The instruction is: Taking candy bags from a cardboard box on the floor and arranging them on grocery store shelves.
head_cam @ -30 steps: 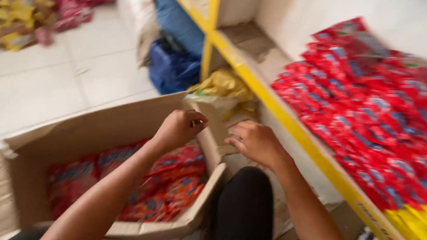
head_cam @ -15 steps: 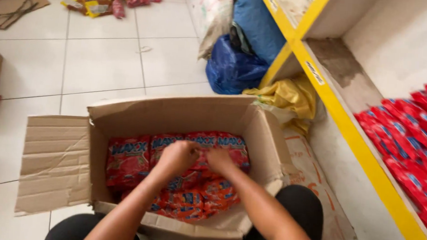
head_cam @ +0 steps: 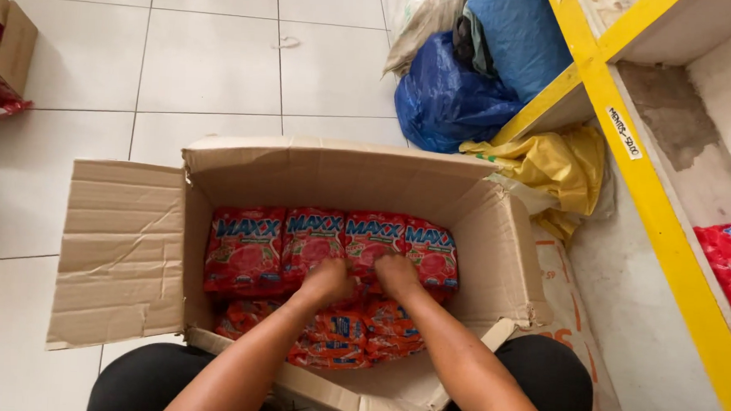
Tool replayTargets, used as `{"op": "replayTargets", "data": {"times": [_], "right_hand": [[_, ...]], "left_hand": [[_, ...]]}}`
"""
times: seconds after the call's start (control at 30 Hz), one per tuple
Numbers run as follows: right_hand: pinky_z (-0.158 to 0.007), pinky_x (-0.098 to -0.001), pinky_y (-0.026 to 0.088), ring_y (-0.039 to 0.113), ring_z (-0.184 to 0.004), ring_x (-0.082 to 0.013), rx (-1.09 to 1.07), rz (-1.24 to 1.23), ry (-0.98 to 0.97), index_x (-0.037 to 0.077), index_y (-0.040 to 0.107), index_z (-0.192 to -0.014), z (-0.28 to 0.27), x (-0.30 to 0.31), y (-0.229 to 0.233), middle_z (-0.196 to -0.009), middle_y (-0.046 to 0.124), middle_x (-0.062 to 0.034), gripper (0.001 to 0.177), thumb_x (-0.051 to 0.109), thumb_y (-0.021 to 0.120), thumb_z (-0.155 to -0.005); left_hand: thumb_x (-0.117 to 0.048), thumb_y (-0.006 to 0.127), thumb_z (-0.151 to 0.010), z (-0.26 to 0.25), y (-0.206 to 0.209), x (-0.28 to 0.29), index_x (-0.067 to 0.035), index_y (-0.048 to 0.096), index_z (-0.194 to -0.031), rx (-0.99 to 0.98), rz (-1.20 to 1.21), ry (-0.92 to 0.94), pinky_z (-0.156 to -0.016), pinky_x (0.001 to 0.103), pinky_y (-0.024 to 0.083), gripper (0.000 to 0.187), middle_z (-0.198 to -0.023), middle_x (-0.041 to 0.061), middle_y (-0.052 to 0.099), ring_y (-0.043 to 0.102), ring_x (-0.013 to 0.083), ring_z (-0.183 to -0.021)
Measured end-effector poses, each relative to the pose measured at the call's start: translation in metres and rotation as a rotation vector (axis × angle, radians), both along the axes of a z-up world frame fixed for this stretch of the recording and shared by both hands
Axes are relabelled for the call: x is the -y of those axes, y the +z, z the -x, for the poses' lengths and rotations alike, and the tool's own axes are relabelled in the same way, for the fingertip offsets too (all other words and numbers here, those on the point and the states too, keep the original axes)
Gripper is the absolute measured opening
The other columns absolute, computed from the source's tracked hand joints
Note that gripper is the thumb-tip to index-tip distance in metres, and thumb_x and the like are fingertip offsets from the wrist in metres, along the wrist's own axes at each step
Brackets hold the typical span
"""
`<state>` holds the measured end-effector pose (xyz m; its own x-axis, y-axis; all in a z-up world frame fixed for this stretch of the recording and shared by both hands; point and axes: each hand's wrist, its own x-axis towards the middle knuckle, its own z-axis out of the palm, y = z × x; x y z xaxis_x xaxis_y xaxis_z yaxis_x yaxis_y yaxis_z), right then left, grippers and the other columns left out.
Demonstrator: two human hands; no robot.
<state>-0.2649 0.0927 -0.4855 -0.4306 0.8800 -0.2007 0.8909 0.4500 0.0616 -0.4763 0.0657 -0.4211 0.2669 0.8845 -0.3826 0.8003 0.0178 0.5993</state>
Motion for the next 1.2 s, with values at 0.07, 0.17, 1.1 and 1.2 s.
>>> {"op": "replayTargets", "data": {"times": [0.07, 0.17, 1.1, 1.2], "right_hand": [[-0.076, -0.0495, 0.06, 0.072, -0.092, -0.0363, -0.003, 0.129, -0.011, 0.005, 0.076, -0.094, -0.003, -0.003, -0.003, -0.099, 0.073, -0.0183, 0.017, 0.018, 0.071, -0.084], [-0.074, -0.0484, 0.062, 0.074, -0.09, -0.0364, -0.042, 0.072, -0.033, 0.004, 0.077, -0.088, -0.004, -0.008, 0.0, -0.094, 0.074, -0.0219, 0.014, 0.002, 0.065, -0.081], [-0.094, -0.0402, 0.054, 0.064, -0.11, -0.0251, -1.226, -0.206, -0.299, 0.011, 0.049, -0.135, -0.009, 0.012, 0.275, -0.129, 0.059, -0.0106, 0.06, 0.026, 0.08, -0.085], [-0.097, -0.0374, 0.055, 0.066, -0.109, -0.0167, -1.659, 0.444, -0.509, 0.014, 0.052, -0.135, -0.003, 0.022, 0.268, -0.126, 0.064, -0.0029, 0.065, 0.028, 0.083, -0.079]], "left_hand": [[-0.034, 0.073, -0.088, -0.003, -0.019, -0.006, -0.009, 0.073, -0.113, 0.017, 0.033, -0.025, -0.093, 0.052, 0.055, 0.035, -0.11, 0.023, 0.071, 0.068, 0.0416, -0.106], [-0.037, 0.069, -0.092, -0.004, -0.067, -0.019, -0.008, 0.074, -0.115, 0.022, 0.09, -0.048, -0.096, 0.051, 0.054, 0.037, -0.115, 0.023, 0.072, 0.068, 0.0408, -0.109], [0.005, 0.076, -0.071, 0.023, 0.163, -0.012, -0.003, 0.052, -0.133, 1.463, 0.354, 0.423, -0.09, 0.043, 0.062, 0.067, -0.117, 0.014, 0.069, 0.072, 0.0241, -0.102], [0.0, 0.078, -0.071, 0.03, 0.172, -0.008, -0.003, 0.058, -0.125, 1.428, 0.346, 0.355, -0.088, 0.042, 0.061, 0.058, -0.11, 0.011, 0.072, 0.071, 0.0222, -0.097]]}}
